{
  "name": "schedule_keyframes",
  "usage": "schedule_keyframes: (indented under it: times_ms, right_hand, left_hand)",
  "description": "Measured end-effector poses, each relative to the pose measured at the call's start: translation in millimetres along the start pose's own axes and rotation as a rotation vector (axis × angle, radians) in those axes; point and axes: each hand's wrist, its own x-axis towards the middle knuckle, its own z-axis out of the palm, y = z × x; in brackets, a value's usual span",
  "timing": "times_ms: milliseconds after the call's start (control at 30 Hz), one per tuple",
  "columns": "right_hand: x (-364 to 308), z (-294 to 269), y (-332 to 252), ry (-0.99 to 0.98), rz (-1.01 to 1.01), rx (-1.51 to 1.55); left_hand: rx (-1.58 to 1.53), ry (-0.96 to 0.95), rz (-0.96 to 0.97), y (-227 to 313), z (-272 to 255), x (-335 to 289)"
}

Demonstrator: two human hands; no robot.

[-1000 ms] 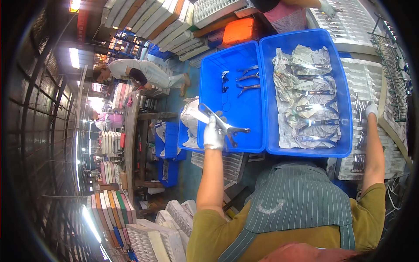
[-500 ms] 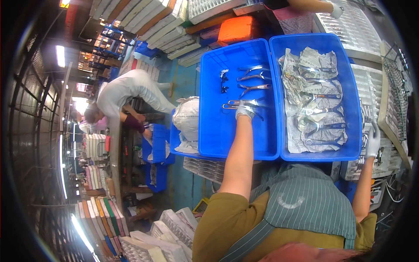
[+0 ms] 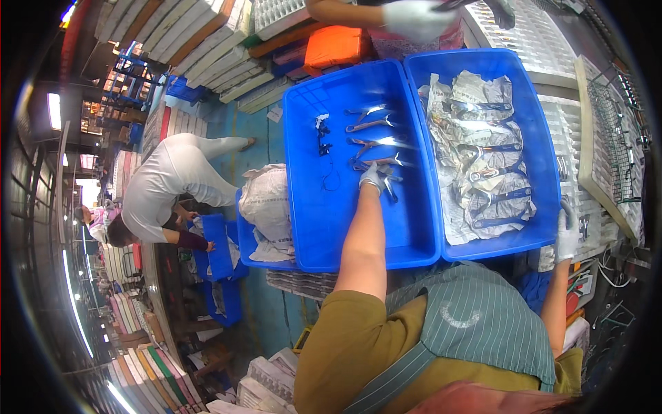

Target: The person unpacks and sorts metal parts from paper in blue bins, then places the metal parts into slotted trays and wire racks by hand.

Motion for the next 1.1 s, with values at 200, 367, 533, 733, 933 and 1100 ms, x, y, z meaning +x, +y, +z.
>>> schedule_keyframes:
  times_ms: [200,367,533,733,933,1100]
  right_hand:
    - [1,12,-2,-0.085,-0.018,0.058]
    - [-4,16,-10,-0.131,-0.019,0.015]
    - [-24,7,-32,-0.088,-0.100,0.019]
    - [-30,8,-47,0.024,-0.161,-0.050]
    - [-47,-15,-45,0.143,-0.107,-0.024]
    - [-43,-58,-47,0.211,-0.076,0.002]
  left_hand:
    - [0.946,0.318,0.192,22,7,-37]
    - [2.140,-0.361,0.391,37,32,-100]
    - [2.460,-0.319,0.677,8,46,-98]
    - [2.578,-0.118,0.911,3,52,-96]
    - [2.566,-0.124,0.715,13,81,-123]
    - [1.901,-0.127,0.499,33,95,-147]
